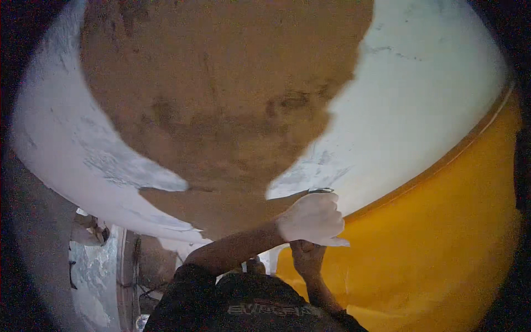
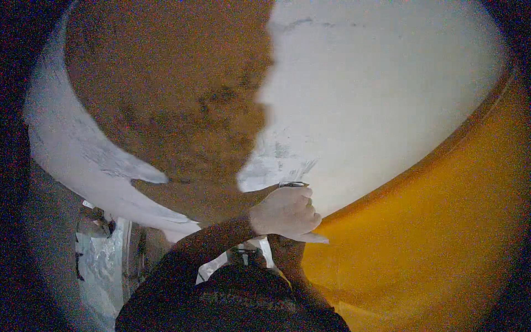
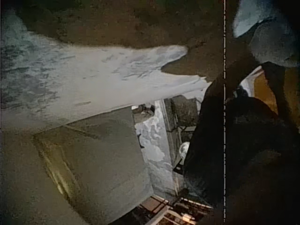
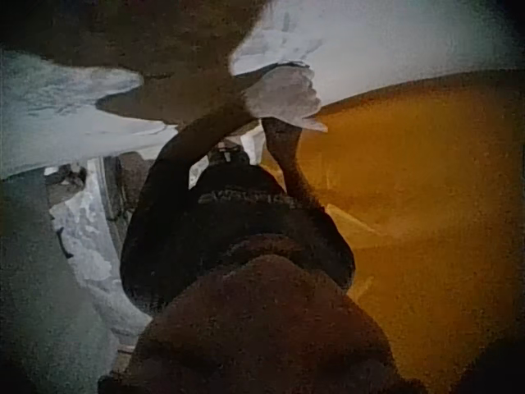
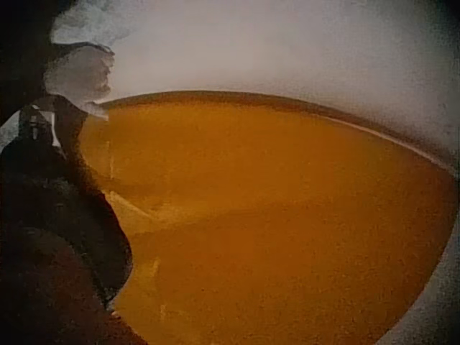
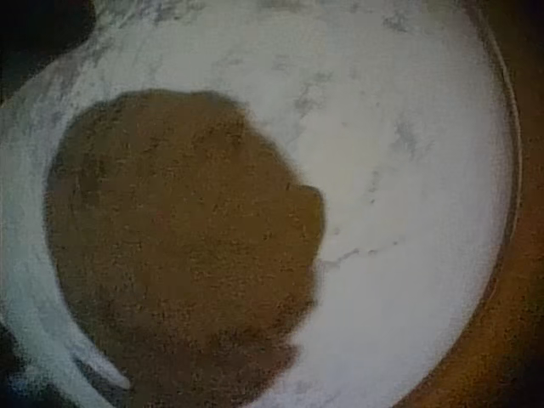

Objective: The person scrapes and patches a wall with a putty knife.

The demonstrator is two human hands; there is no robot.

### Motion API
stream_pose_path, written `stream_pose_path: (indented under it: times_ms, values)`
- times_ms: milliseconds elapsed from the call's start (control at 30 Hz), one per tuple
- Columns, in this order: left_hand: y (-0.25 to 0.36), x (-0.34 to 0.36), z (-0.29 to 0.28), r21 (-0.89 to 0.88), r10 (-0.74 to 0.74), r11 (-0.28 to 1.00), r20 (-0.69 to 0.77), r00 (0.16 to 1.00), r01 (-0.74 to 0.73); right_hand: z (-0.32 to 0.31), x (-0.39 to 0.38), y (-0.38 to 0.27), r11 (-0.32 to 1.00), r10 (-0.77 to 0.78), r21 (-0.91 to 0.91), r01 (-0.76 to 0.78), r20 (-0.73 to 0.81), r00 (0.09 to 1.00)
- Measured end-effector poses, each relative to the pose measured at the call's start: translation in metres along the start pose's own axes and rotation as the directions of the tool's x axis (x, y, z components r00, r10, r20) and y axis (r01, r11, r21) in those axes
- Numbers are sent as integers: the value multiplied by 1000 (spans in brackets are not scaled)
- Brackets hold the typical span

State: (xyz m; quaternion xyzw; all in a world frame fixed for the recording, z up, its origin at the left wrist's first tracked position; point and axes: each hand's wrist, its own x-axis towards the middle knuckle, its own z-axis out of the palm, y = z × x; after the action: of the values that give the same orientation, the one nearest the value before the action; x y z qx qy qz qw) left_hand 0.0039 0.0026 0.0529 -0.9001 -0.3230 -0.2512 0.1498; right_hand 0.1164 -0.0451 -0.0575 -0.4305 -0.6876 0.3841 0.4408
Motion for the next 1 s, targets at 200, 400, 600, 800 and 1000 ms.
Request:
stream_pose_path:
  times_ms: [200, 400, 600, 800, 1000]
  values:
    - [0, 3, -4, 63, 35, 997, -10, 999, -34, -10, 5, -16, 923, 113, 361, -134, 80, 990]
    - [-1, 10, -9, 33, -35, 999, 4, 999, 35, -13, 11, -27, 979, 75, 186, -83, 48, 996]
    - [5, 10, -9, 18, -14, 1000, 128, 992, 12, -16, 6, -9, 979, 88, 180, -94, 41, 995]
    - [0, 23, -18, 117, -2, 993, -1, 1000, 2, -23, 22, -5, 951, -194, 243, 193, -24, 981]
    - [16, 12, -16, 104, -54, 993, 28, 998, 51, -31, -1, -7, 900, -166, 422, 110, 99, 981]
